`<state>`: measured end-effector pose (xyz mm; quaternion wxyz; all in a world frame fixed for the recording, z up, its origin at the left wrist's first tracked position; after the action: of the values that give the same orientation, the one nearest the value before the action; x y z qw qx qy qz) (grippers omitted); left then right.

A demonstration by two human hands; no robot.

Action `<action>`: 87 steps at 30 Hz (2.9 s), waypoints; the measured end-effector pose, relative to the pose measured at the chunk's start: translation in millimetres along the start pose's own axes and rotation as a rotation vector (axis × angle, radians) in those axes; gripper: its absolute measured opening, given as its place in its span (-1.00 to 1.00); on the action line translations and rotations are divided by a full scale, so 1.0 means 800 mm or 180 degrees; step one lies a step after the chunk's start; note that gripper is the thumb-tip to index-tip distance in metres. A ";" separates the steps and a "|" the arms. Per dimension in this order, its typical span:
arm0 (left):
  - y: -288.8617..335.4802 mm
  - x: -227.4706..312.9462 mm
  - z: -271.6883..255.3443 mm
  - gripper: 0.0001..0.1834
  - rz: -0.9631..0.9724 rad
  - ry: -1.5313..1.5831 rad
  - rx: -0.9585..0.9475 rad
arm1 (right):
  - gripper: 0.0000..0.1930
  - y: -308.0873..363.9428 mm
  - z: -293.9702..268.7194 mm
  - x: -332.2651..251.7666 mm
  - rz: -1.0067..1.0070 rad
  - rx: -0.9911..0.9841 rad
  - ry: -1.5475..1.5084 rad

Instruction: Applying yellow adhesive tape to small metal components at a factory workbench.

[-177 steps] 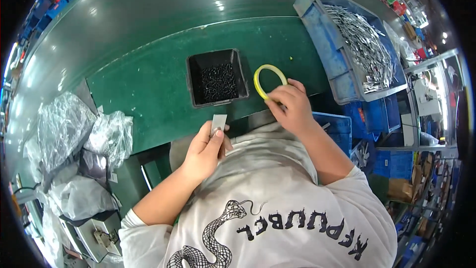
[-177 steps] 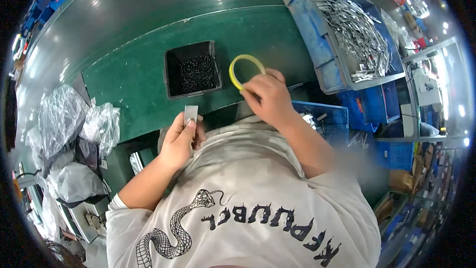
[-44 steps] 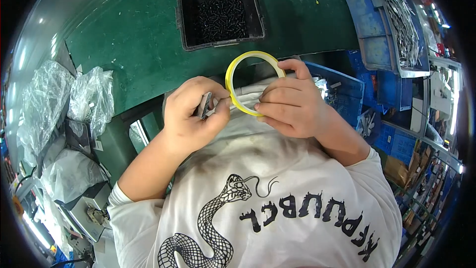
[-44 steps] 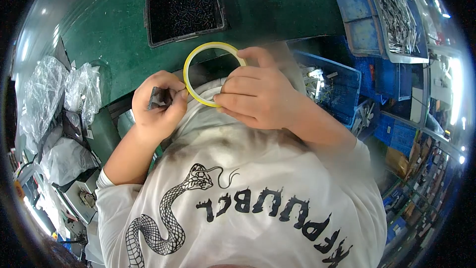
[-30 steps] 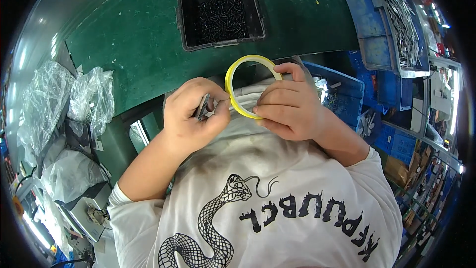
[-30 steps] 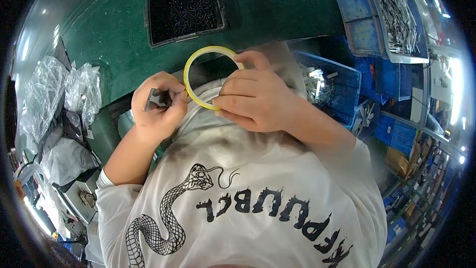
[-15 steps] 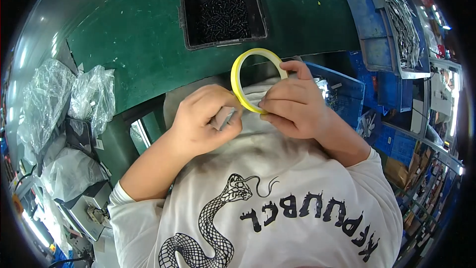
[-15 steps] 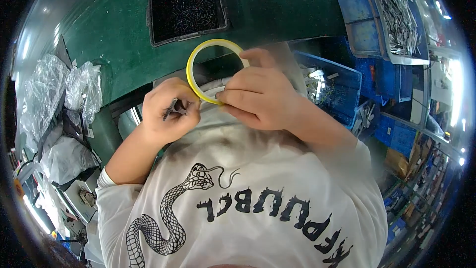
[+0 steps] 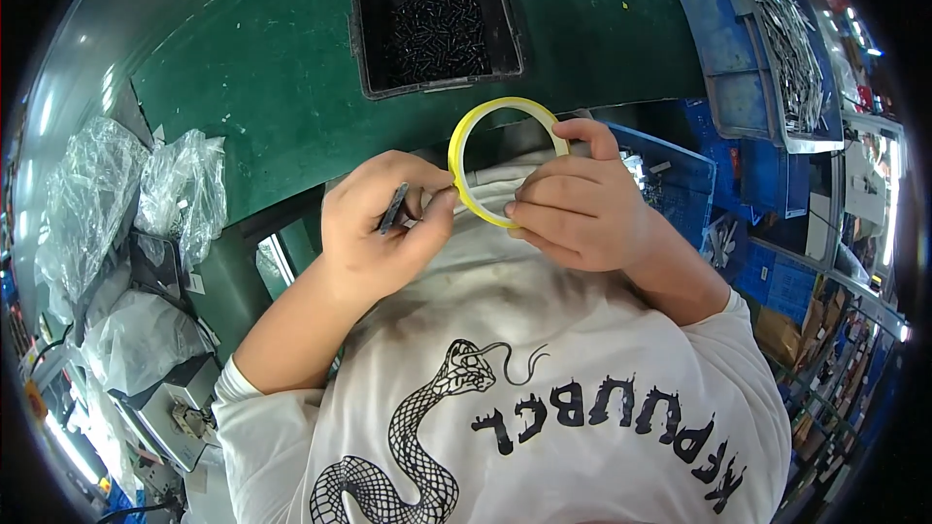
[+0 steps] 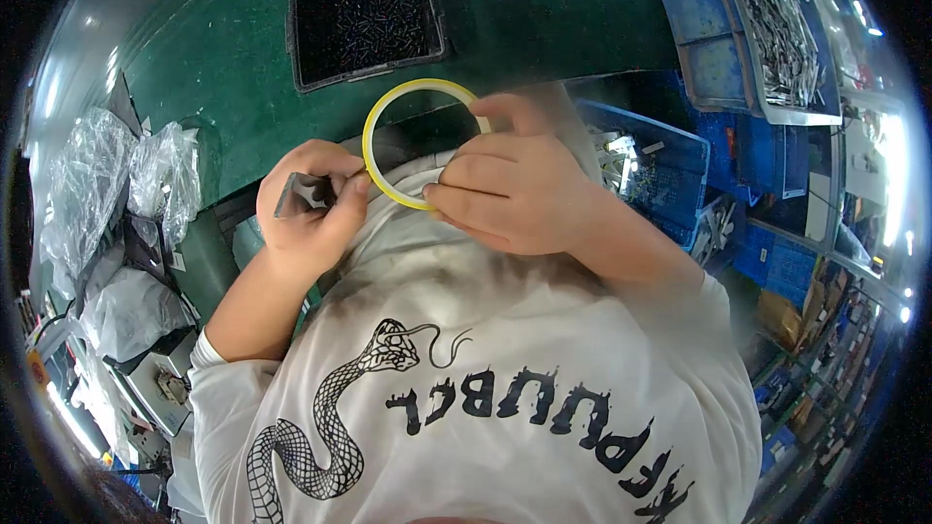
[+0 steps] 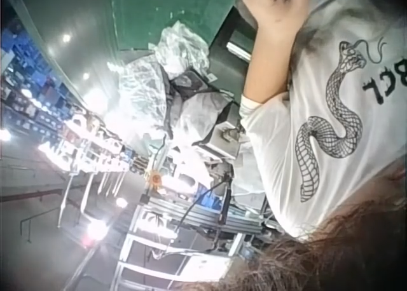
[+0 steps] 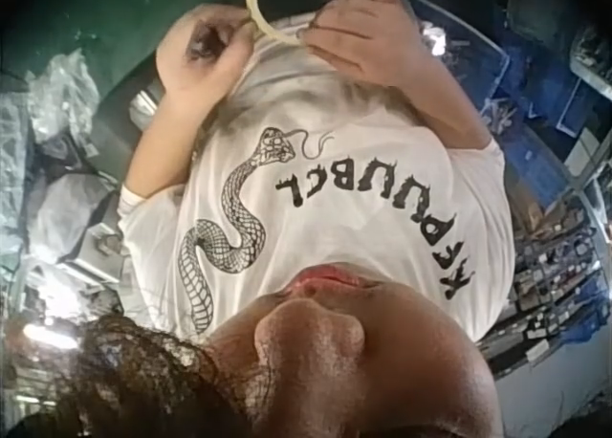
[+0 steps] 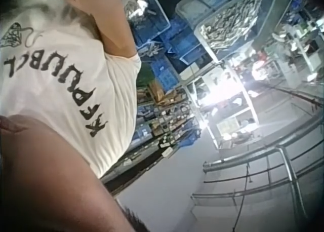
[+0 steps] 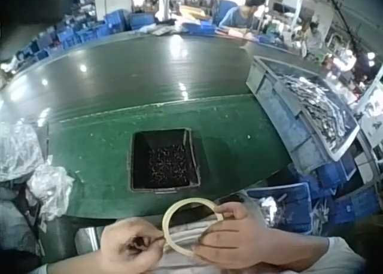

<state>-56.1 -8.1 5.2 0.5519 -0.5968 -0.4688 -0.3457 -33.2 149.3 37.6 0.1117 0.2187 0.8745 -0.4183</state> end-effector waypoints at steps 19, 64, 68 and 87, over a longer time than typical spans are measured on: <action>-0.004 0.024 0.011 -0.61 0.1464 -0.0880 -0.0326 | -0.83 -0.007 0.005 -0.008 -0.0222 -0.0328 0.0458; 0.016 0.011 0.044 -0.77 0.0340 -0.0132 -0.1036 | -0.57 0.001 0.013 0.007 0.0529 -0.0169 0.0455; 0.018 0.001 0.043 -0.78 0.0130 -0.0113 -0.1069 | -0.57 0.003 0.036 0.008 0.0775 -0.0576 0.0428; 0.017 -0.005 0.055 -0.80 -0.0441 -0.0368 -0.1799 | -0.82 0.033 0.066 0.025 0.1211 -0.1286 -0.0635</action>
<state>-49.0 34.8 -9.7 0.3113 -0.7121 -0.4243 -0.4648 -37.8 128.7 -20.9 0.3148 0.3098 0.8681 -0.2267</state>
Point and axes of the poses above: each hand's wrist, its own y-axis away from the middle knuckle, its own z-axis out of the palm, x = y × z, the point moved 10 cm from there along -y, towards the middle knuckle, and after that the axes turned 13 degrees about x, right-handed, at the moved point
